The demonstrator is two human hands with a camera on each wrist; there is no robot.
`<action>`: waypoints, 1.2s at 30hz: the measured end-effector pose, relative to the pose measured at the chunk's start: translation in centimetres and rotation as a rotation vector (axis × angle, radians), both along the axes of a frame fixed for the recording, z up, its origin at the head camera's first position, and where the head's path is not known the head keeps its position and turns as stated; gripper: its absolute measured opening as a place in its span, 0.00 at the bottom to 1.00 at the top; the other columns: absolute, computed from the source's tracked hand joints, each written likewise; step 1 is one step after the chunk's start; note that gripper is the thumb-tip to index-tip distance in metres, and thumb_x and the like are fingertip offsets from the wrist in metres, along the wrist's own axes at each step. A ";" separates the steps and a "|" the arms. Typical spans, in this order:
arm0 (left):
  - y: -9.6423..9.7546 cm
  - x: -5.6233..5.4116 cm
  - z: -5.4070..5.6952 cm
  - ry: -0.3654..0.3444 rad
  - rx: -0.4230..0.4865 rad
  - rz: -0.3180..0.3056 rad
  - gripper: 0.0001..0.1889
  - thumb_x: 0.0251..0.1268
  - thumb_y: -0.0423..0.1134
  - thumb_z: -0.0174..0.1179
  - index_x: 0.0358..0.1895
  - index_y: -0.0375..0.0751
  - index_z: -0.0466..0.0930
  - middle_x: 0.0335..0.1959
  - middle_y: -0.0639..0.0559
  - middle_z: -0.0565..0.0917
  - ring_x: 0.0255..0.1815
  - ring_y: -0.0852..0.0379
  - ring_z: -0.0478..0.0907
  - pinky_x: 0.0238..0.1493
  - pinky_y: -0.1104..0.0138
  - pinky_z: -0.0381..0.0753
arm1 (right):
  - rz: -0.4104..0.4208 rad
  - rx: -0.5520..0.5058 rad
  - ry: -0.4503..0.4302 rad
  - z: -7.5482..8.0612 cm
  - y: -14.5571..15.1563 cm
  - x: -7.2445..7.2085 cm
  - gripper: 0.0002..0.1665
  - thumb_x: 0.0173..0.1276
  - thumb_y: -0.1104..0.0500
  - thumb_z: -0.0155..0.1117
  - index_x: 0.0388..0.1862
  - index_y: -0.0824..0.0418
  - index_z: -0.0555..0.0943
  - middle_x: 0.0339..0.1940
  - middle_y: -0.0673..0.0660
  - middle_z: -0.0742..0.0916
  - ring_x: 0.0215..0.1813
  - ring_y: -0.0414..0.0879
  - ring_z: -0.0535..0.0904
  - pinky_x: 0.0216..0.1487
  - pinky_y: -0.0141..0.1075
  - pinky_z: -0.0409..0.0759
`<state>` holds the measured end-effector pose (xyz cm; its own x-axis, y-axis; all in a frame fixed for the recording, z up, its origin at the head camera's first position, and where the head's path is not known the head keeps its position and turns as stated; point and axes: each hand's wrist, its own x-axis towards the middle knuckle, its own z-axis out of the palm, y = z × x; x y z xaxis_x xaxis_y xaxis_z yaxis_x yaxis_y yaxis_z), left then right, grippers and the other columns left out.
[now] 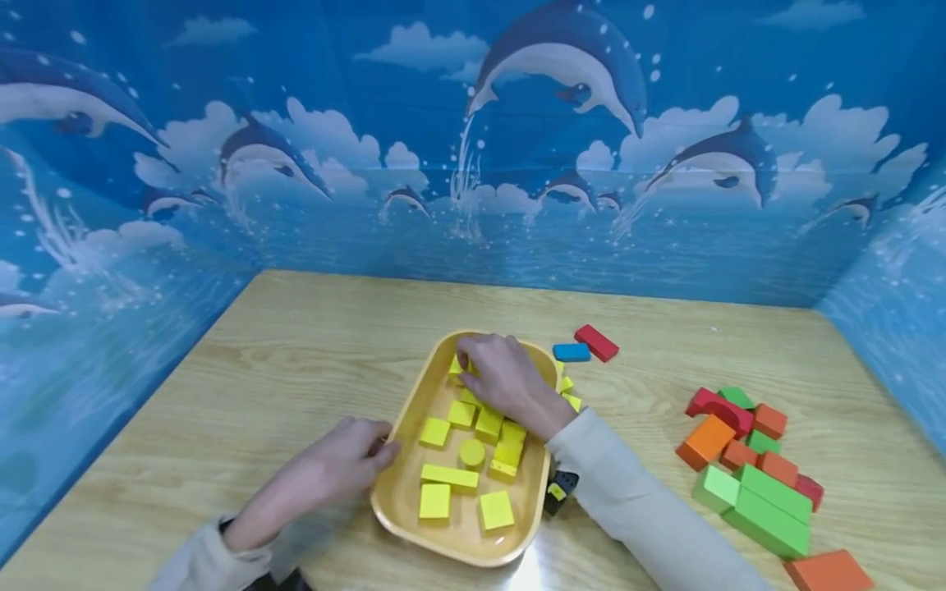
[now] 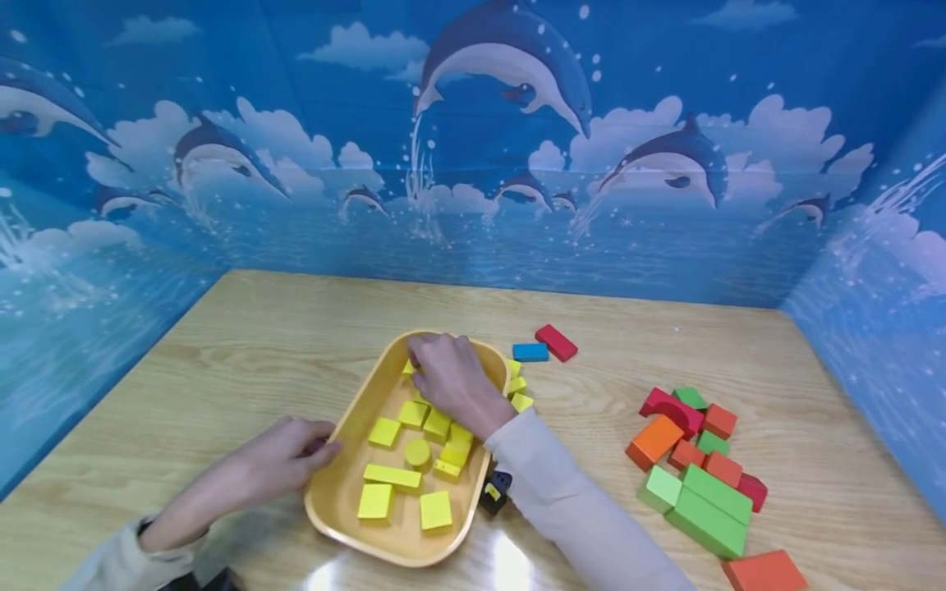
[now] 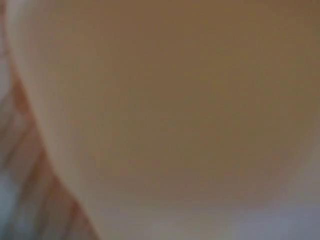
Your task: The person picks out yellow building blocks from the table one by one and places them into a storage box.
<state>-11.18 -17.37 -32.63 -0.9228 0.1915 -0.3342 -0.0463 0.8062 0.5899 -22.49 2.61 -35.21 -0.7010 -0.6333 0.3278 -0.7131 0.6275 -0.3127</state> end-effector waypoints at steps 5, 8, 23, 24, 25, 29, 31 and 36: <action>0.0 -0.1 0.1 -0.024 0.001 0.008 0.09 0.69 0.33 0.53 0.28 0.41 0.75 0.18 0.51 0.75 0.19 0.58 0.71 0.19 0.69 0.69 | -0.040 -0.021 0.013 0.3 0.6 0.3 0.04 0.62 0.63 0.68 0.36 0.59 0.82 0.33 0.52 0.86 0.35 0.47 0.80 0.40 0.44 0.73; 0.1 -0.3 0.2 -0.068 -0.006 0.031 0.08 0.70 0.34 0.53 0.31 0.41 0.77 0.20 0.50 0.76 0.20 0.58 0.72 0.21 0.68 0.71 | -0.073 -0.069 0.032 0.8 1.8 0.7 0.05 0.61 0.64 0.68 0.37 0.60 0.83 0.34 0.53 0.87 0.38 0.49 0.81 0.44 0.47 0.75; 0.1 -0.2 0.3 -0.045 -0.010 0.016 0.07 0.70 0.34 0.52 0.33 0.39 0.77 0.20 0.51 0.76 0.20 0.58 0.72 0.21 0.68 0.71 | -0.228 0.056 -0.322 1.8 11.1 0.0 0.18 0.67 0.66 0.62 0.55 0.66 0.76 0.48 0.63 0.84 0.49 0.58 0.81 0.47 0.49 0.80; 0.0 -0.2 0.2 -0.042 -0.009 0.016 0.07 0.70 0.33 0.52 0.33 0.39 0.77 0.20 0.51 0.76 0.20 0.58 0.72 0.21 0.68 0.71 | -0.220 0.082 -0.345 1.7 11.4 0.0 0.20 0.66 0.66 0.62 0.57 0.67 0.76 0.49 0.63 0.84 0.50 0.58 0.80 0.48 0.50 0.79; 0.0 -0.2 0.2 -0.043 -0.009 0.015 0.07 0.70 0.33 0.52 0.33 0.39 0.77 0.20 0.51 0.76 0.20 0.58 0.72 0.21 0.68 0.71 | -0.213 0.103 -0.363 1.5 11.5 0.0 0.20 0.66 0.66 0.62 0.58 0.66 0.76 0.50 0.63 0.83 0.52 0.58 0.80 0.49 0.50 0.79; 0.0 -0.3 0.2 -0.086 -0.009 0.027 0.07 0.71 0.34 0.51 0.37 0.39 0.78 0.22 0.50 0.77 0.21 0.57 0.74 0.22 0.67 0.73 | -0.189 0.138 -0.383 1.2 11.6 0.0 0.21 0.64 0.68 0.63 0.57 0.65 0.77 0.49 0.62 0.83 0.51 0.57 0.79 0.50 0.49 0.79; 0.0 -0.4 0.2 -0.104 -0.013 0.034 0.07 0.72 0.35 0.51 0.40 0.39 0.79 0.22 0.50 0.77 0.22 0.57 0.74 0.23 0.67 0.73 | -0.182 0.139 -0.372 1.1 11.5 0.0 0.18 0.63 0.70 0.63 0.53 0.63 0.79 0.45 0.59 0.84 0.48 0.55 0.80 0.48 0.47 0.80; 0.1 -0.3 0.3 -0.102 -0.017 0.035 0.07 0.71 0.34 0.51 0.39 0.39 0.79 0.22 0.50 0.77 0.21 0.57 0.74 0.23 0.67 0.73 | -0.160 0.175 -0.327 0.7 11.3 0.0 0.13 0.59 0.73 0.62 0.41 0.61 0.82 0.34 0.54 0.83 0.38 0.48 0.78 0.41 0.43 0.80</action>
